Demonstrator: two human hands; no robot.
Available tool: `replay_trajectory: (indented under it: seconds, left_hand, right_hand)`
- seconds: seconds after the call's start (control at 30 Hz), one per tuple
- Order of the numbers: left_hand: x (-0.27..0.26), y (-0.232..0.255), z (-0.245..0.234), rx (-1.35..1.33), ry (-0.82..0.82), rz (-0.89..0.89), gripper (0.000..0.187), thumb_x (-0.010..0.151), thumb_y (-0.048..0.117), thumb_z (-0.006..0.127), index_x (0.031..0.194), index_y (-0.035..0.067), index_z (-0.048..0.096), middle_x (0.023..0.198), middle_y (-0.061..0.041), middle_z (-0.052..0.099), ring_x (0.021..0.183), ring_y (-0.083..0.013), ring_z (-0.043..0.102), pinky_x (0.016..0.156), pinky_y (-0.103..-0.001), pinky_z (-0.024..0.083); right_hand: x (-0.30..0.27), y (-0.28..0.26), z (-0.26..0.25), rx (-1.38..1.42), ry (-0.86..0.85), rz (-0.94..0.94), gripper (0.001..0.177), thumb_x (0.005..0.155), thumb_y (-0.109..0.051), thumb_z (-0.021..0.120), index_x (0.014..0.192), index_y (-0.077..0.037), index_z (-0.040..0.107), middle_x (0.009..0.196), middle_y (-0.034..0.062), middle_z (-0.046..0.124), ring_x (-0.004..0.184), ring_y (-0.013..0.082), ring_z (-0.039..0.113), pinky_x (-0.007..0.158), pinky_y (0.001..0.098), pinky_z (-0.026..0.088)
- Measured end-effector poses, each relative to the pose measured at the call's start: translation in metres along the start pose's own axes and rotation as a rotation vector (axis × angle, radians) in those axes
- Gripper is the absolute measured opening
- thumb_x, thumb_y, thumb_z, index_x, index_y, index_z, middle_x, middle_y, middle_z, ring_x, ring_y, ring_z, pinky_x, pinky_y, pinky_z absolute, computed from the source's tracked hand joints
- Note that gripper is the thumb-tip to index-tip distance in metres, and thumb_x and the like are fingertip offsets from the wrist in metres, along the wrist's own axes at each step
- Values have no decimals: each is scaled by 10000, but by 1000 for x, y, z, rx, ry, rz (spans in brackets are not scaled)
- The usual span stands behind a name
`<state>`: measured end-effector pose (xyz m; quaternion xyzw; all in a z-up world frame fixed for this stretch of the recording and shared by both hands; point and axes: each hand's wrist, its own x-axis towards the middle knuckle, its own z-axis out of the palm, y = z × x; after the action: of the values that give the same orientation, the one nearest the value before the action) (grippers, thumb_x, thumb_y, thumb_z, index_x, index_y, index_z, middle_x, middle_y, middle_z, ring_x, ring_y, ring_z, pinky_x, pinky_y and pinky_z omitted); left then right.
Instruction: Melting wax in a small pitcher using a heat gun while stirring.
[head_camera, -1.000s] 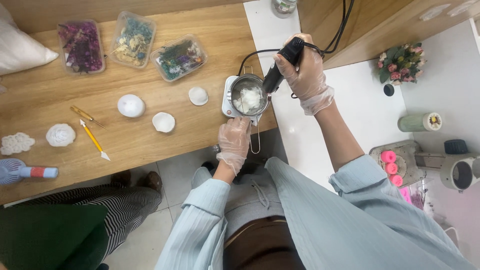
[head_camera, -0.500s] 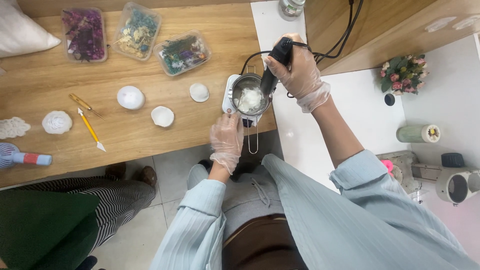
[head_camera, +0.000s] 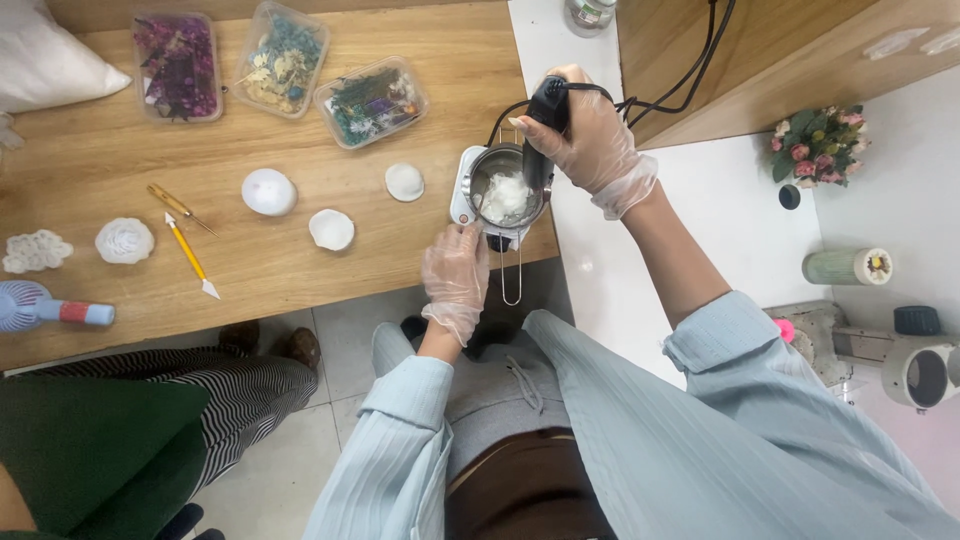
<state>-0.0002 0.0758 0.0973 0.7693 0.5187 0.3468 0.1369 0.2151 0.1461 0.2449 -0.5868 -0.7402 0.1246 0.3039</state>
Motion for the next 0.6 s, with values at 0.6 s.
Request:
replay_trajectory:
  seconds: [0.6]
  left_hand:
    - [3,1,-3,-40,10,9,206,878,134,748,1078,109,709,987,-82,660,921,-287,644,769,-433,491]
  right_hand:
    - [2,3,3,-33,-18,-27,526,1046,-468,746,1251,-41,517,931,115,633,819,269,675,736,392,559]
